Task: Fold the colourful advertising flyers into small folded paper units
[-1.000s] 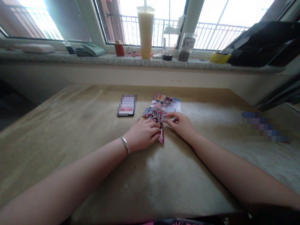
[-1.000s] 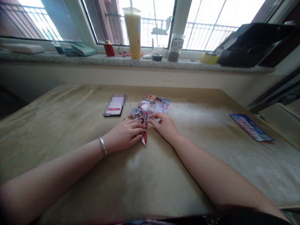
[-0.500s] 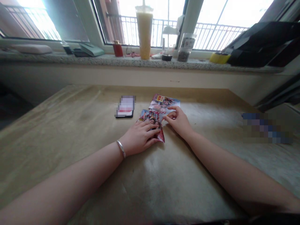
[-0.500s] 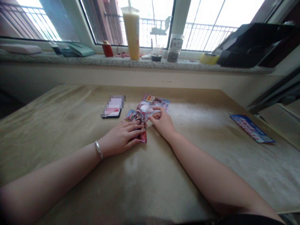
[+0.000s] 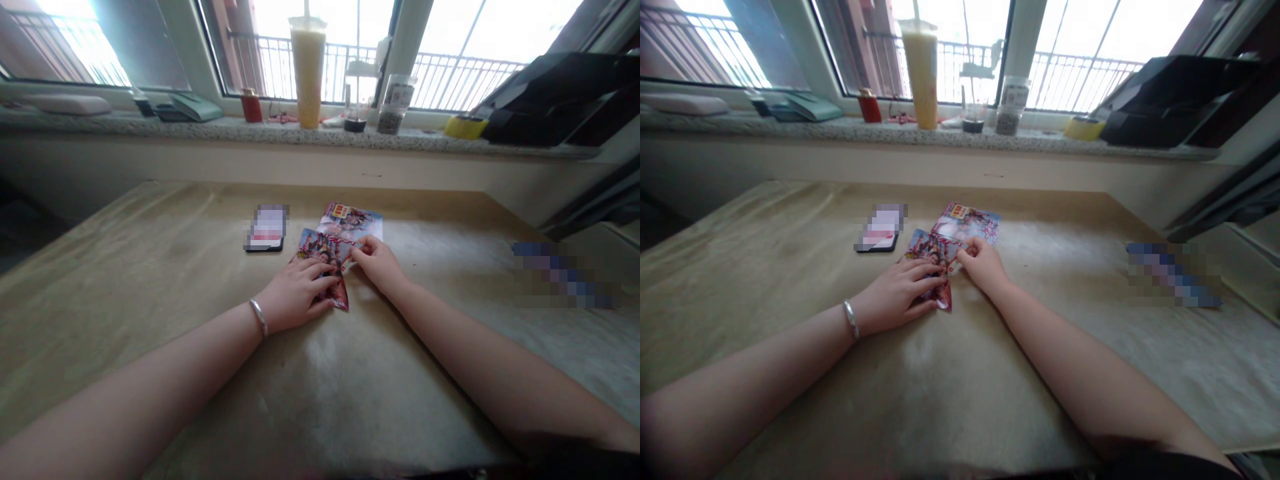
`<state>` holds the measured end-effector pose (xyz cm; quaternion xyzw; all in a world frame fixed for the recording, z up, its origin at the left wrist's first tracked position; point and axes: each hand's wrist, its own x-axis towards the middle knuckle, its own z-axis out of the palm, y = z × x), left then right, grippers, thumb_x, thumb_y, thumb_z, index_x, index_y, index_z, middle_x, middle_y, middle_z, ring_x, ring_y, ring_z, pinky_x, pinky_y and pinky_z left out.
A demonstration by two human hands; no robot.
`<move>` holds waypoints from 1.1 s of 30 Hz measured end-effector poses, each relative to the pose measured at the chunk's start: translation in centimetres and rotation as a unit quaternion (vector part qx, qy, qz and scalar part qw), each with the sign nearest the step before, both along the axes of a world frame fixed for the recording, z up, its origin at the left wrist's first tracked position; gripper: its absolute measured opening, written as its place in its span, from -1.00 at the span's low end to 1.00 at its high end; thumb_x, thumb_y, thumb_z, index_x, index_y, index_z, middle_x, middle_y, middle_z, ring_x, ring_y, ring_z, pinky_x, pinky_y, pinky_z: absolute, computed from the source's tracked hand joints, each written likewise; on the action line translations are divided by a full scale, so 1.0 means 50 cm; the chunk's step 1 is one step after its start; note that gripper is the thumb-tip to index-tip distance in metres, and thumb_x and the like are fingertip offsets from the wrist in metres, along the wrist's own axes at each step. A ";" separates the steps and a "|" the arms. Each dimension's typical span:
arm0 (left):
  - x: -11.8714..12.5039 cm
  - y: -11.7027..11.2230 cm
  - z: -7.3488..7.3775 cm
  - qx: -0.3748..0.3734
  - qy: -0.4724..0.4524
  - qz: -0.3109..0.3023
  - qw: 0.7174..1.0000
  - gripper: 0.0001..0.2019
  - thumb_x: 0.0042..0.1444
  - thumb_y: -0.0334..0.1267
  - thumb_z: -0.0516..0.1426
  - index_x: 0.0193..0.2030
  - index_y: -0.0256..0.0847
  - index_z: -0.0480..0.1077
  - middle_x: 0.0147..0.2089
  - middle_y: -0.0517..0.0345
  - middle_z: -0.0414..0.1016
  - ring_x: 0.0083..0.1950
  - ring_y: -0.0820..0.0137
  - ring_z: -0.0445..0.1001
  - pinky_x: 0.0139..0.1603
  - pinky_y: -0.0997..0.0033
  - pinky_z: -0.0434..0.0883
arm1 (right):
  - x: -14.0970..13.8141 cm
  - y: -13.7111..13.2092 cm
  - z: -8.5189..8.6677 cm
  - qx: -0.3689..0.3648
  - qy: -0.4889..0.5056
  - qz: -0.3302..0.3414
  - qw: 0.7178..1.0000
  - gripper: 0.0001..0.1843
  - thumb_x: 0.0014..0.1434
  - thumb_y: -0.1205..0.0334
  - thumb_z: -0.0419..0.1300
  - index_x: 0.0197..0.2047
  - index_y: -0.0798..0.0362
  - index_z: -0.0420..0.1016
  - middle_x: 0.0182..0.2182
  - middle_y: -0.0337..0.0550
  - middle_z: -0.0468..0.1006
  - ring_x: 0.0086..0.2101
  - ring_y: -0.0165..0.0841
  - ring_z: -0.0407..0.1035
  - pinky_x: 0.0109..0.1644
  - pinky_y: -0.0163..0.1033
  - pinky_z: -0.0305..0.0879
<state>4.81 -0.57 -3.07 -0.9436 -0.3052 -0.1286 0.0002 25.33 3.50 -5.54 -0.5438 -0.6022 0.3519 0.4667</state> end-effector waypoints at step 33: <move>-0.001 0.001 -0.002 -0.049 0.015 0.019 0.999 -0.49 0.18 -0.03 0.05 0.20 -0.27 0.25 0.27 -0.04 0.24 0.32 0.16 0.11 0.32 0.08 0.09 | -0.002 -0.002 0.000 0.012 -0.213 -0.015 0.977 -0.69 0.04 -0.03 0.18 -0.50 0.04 0.32 -0.57 -0.24 0.45 -0.53 -0.40 0.31 -0.46 -0.31 0.14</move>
